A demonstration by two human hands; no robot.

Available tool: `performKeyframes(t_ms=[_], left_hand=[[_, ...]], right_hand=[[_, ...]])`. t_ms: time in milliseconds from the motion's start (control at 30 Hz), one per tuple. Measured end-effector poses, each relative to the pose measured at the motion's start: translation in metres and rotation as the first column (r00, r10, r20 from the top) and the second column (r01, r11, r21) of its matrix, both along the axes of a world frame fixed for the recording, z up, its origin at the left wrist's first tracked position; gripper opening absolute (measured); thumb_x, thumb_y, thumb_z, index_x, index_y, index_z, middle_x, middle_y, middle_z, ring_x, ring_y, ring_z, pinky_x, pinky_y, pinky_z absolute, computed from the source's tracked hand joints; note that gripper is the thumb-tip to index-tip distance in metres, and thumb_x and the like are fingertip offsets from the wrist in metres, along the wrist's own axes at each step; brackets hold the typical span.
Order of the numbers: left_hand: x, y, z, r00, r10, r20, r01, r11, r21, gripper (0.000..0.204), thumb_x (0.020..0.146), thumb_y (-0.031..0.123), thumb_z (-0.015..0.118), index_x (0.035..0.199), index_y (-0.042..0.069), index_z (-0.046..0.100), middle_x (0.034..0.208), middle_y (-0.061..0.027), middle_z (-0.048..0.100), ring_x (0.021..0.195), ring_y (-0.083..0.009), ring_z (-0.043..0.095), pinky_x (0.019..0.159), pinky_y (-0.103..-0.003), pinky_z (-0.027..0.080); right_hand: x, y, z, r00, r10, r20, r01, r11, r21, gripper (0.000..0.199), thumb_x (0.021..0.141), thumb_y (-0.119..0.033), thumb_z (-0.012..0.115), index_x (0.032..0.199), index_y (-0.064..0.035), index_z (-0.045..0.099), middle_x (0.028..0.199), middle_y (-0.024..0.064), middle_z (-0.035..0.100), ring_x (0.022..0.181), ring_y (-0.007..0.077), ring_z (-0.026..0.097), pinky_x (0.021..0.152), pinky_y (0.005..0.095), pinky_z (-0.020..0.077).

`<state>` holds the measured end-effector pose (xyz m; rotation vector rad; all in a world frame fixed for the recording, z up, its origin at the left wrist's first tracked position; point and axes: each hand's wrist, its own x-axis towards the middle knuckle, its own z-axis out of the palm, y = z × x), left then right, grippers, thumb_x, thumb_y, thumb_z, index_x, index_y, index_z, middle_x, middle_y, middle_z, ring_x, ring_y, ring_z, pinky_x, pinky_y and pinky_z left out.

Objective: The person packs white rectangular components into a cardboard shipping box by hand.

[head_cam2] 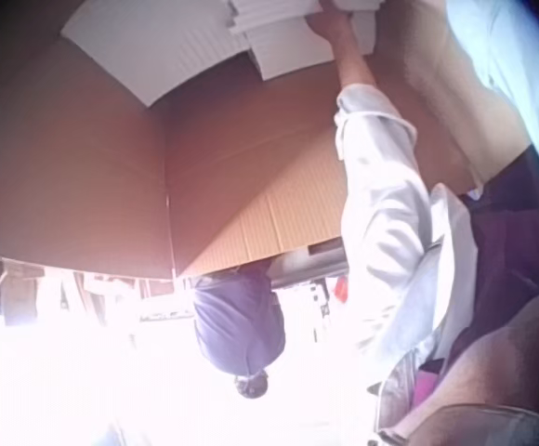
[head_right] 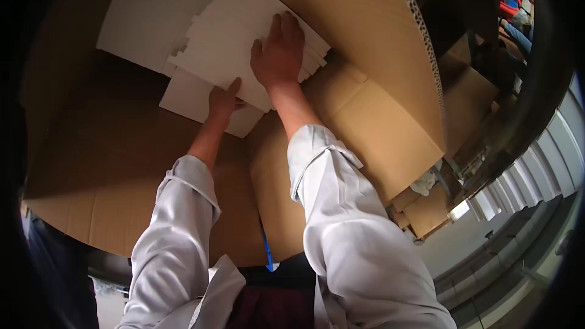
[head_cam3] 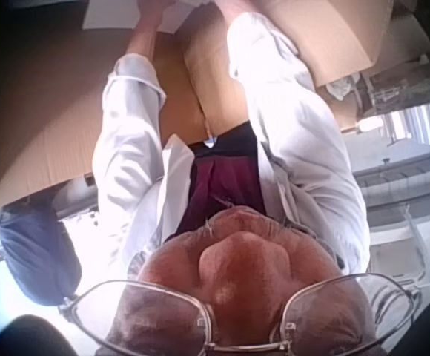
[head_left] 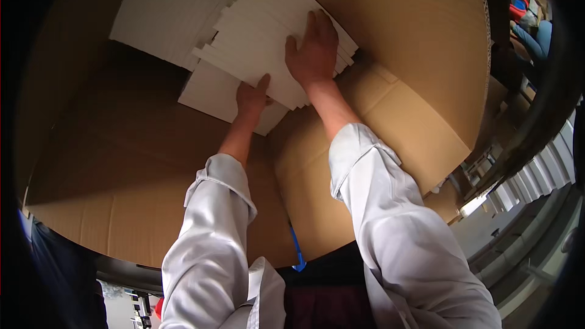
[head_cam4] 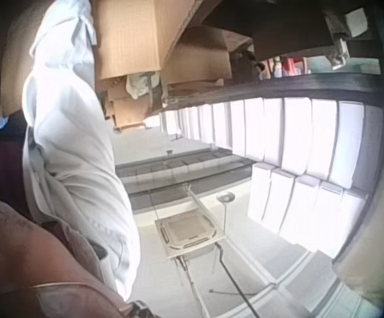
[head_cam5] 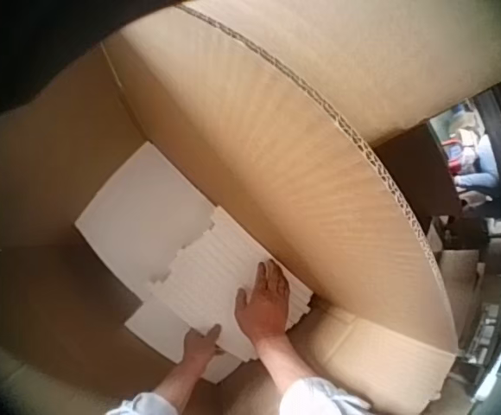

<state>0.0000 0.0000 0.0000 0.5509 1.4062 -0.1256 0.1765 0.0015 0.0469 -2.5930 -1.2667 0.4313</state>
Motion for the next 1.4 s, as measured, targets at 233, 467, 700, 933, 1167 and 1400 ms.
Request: performKeyframes(t_ms=[233,467,700,933,1167,1400], left_hand=[[0.000,0.003,0.012,0.998,-0.005,-0.067,0.004,1.000,-0.005,0.059,0.092,0.032,0.073,0.116,-0.017,0.051,0.100,-0.0222,0.065,0.069,-0.0232,0.069,0.054,-0.033,0.061],[0.006,0.008,0.012,0.999,-0.014,-0.052,0.014,1.000,-0.004,0.052,0.093,0.030,0.071,0.115,-0.015,0.056,0.096,-0.0195,0.067,0.071,-0.0238,0.071,0.056,-0.032,0.061],[0.005,0.003,0.018,0.999,0.044,-0.027,-0.042,0.997,0.059,0.043,0.093,0.027,0.069,0.113,-0.009,0.058,0.098,-0.0139,0.066,0.078,-0.0216,0.069,0.060,-0.033,0.063],[0.005,-0.001,0.006,0.998,0.007,-0.064,-0.009,1.000,-0.026,0.058,0.093,0.032,0.071,0.112,-0.019,0.052,0.094,-0.0204,0.065,0.073,-0.0236,0.071,0.055,-0.032,0.061],[0.003,0.002,0.013,0.998,-0.010,-0.060,0.009,1.000,-0.006,0.053,0.093,0.031,0.070,0.112,-0.017,0.055,0.099,-0.0191,0.066,0.072,-0.0244,0.070,0.058,-0.033,0.062],[-0.014,-0.022,-0.026,0.988,-0.139,-0.064,0.150,0.966,0.211,0.062,0.095,0.035,0.069,0.114,-0.021,0.051,0.098,-0.0224,0.065,0.074,-0.0248,0.071,0.055,-0.034,0.062]], right_hand=[[-0.001,0.087,0.011,0.893,0.449,0.004,-0.441,0.874,0.206,0.058,0.082,-0.018,0.068,0.132,0.0078,0.052,0.142,0.0245,0.047,0.134,0.0394,0.043,0.116,0.0491,0.0314],[0.021,0.135,-0.009,0.748,0.640,0.176,-0.641,0.765,-0.059,0.048,0.084,-0.034,0.071,0.112,0.0050,0.065,0.118,0.0214,0.062,0.118,0.0351,0.054,0.105,0.0440,0.0413],[0.030,0.113,-0.015,0.741,0.651,0.164,-0.652,0.756,-0.055,0.054,0.090,-0.041,0.067,0.116,0.0056,0.061,0.116,0.0211,0.063,0.120,0.0358,0.054,0.108,0.0444,0.0405],[0.015,0.124,-0.013,0.776,0.628,0.052,-0.600,0.761,-0.247,0.051,0.091,-0.041,0.065,0.119,0.0016,0.061,0.121,0.0195,0.062,0.126,0.0347,0.051,0.114,0.0449,0.0340],[-0.024,0.115,-0.023,0.750,0.661,-0.036,-0.662,0.749,-0.038,0.042,0.092,-0.042,0.064,0.104,-0.0032,0.070,0.099,0.0126,0.069,0.110,0.0295,0.060,0.118,0.0441,0.0315],[-0.040,0.113,-0.028,0.788,0.616,-0.005,-0.616,0.788,0.004,0.041,0.090,-0.042,0.065,0.102,-0.0032,0.072,0.104,0.0145,0.068,0.112,0.0311,0.059,0.118,0.0452,0.0312]])
